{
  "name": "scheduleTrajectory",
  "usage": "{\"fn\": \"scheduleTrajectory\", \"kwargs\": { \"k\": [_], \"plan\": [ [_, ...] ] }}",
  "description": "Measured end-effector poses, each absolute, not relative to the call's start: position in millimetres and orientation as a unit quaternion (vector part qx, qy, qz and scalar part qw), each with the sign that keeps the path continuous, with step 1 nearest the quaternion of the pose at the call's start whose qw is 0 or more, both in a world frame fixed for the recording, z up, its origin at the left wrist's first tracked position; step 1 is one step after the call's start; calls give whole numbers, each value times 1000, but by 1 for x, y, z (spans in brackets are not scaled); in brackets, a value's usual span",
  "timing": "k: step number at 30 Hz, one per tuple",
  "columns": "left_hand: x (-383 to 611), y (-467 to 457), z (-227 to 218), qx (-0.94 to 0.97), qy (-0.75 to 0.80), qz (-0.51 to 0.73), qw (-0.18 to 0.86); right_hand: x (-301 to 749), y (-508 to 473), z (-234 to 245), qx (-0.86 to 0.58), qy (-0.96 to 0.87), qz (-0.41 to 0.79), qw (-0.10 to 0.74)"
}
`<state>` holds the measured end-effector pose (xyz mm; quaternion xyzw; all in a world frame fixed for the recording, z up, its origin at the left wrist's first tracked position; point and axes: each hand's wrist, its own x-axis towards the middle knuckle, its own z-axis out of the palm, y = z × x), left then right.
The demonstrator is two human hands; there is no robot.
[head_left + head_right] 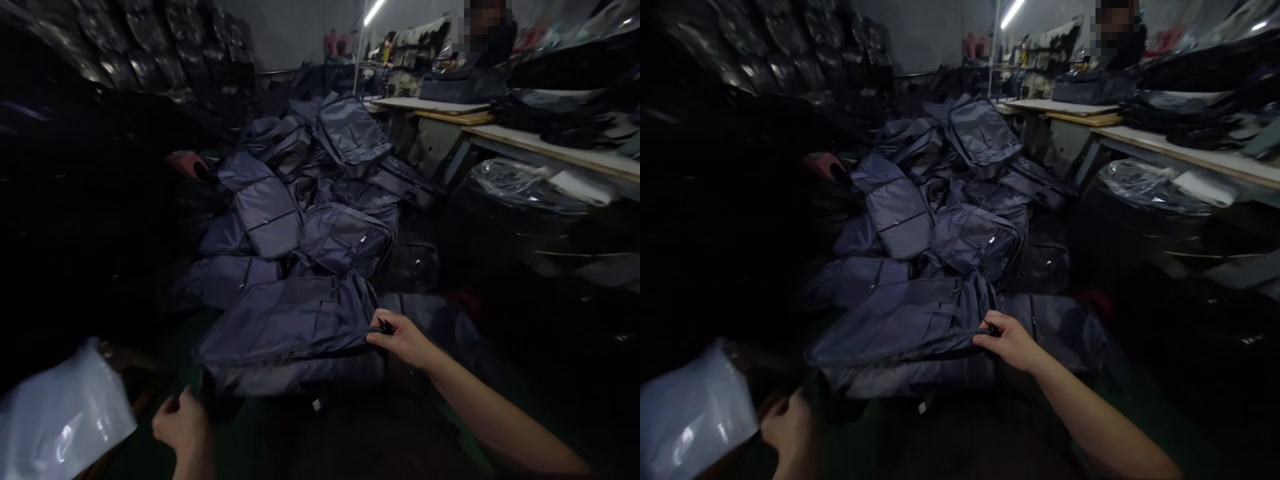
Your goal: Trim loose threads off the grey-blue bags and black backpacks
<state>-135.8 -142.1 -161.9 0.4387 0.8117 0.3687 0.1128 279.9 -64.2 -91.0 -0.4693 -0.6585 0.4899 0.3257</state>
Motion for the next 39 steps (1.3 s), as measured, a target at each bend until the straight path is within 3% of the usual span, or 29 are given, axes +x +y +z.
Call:
{"fn": "scheduleTrajectory", "kwargs": {
  "k": [2, 4, 7, 18, 28, 35, 39],
  "plan": [
    [-120, -138, -136, 404, 821, 400, 50, 264, -67, -86, -459, -631, 531, 330],
    [-94, -127, -108, 581, 724, 342, 146, 253, -68, -83, -450, -607, 565, 330],
    [-54, -105, -86, 741, 588, 274, 174, 244, -71, -80, -437, -596, 591, 323],
    [-15, -100, -139, 784, 556, 204, 186, 263, -112, -87, -351, -790, 455, 213],
    [-76, -97, -154, 657, 728, 190, -44, 284, -124, -73, -354, -821, 411, 179],
    [-40, -79, -124, 871, 482, 63, 67, 299, -117, -82, -423, -813, 362, 171],
    [6, -79, -106, 899, 430, 7, 82, 298, -123, -84, -538, -786, 250, 174]
  ]
}}
